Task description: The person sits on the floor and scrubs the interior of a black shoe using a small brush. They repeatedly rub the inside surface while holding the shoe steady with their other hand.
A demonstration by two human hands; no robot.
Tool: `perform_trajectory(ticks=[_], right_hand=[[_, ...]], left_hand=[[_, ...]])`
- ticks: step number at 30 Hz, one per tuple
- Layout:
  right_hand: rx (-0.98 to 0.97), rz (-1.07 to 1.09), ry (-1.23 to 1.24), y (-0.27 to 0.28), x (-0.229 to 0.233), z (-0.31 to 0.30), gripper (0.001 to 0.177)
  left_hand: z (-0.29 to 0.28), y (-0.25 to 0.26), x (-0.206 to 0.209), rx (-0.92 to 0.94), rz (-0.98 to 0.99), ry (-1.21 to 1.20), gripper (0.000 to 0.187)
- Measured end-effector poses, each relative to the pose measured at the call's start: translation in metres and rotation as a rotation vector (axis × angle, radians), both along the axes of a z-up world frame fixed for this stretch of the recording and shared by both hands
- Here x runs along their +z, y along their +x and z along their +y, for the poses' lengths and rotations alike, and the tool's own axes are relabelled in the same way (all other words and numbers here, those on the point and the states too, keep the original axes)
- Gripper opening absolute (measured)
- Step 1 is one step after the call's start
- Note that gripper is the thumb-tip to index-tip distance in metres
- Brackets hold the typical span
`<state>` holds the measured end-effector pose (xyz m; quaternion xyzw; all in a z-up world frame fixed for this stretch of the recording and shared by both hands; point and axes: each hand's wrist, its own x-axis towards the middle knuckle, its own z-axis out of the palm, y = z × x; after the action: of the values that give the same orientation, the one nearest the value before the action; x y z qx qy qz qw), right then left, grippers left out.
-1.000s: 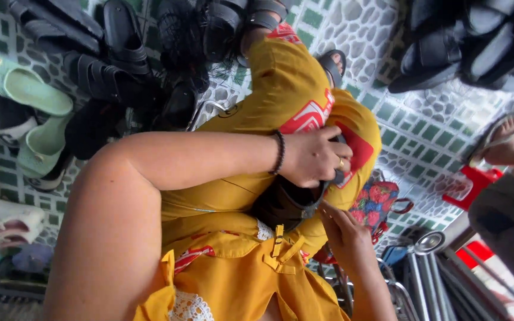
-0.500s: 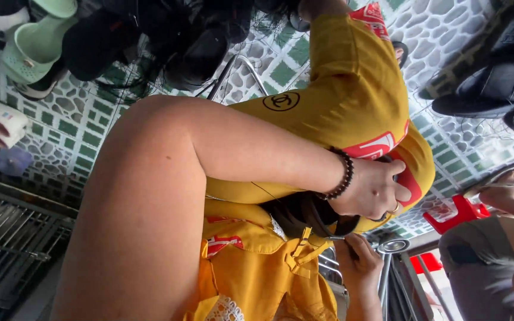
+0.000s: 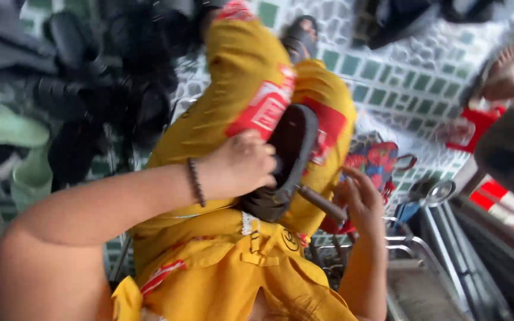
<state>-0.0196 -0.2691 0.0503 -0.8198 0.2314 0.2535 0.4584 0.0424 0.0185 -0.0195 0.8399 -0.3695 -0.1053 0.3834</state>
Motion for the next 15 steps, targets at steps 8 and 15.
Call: perform_trajectory(ticks=[8, 15], right_hand=[[-0.440, -0.223, 0.057, -0.122, -0.072, -0.013, 0.024], [-0.666, -0.287, 0.013, -0.155, -0.086, -0.022, 0.021]], left_hand=[[-0.001, 0.002, -0.041, -0.417, 0.604, 0.083, 0.023], [-0.026, 0.046, 0.035, -0.468, 0.722, 0.805, 0.014]])
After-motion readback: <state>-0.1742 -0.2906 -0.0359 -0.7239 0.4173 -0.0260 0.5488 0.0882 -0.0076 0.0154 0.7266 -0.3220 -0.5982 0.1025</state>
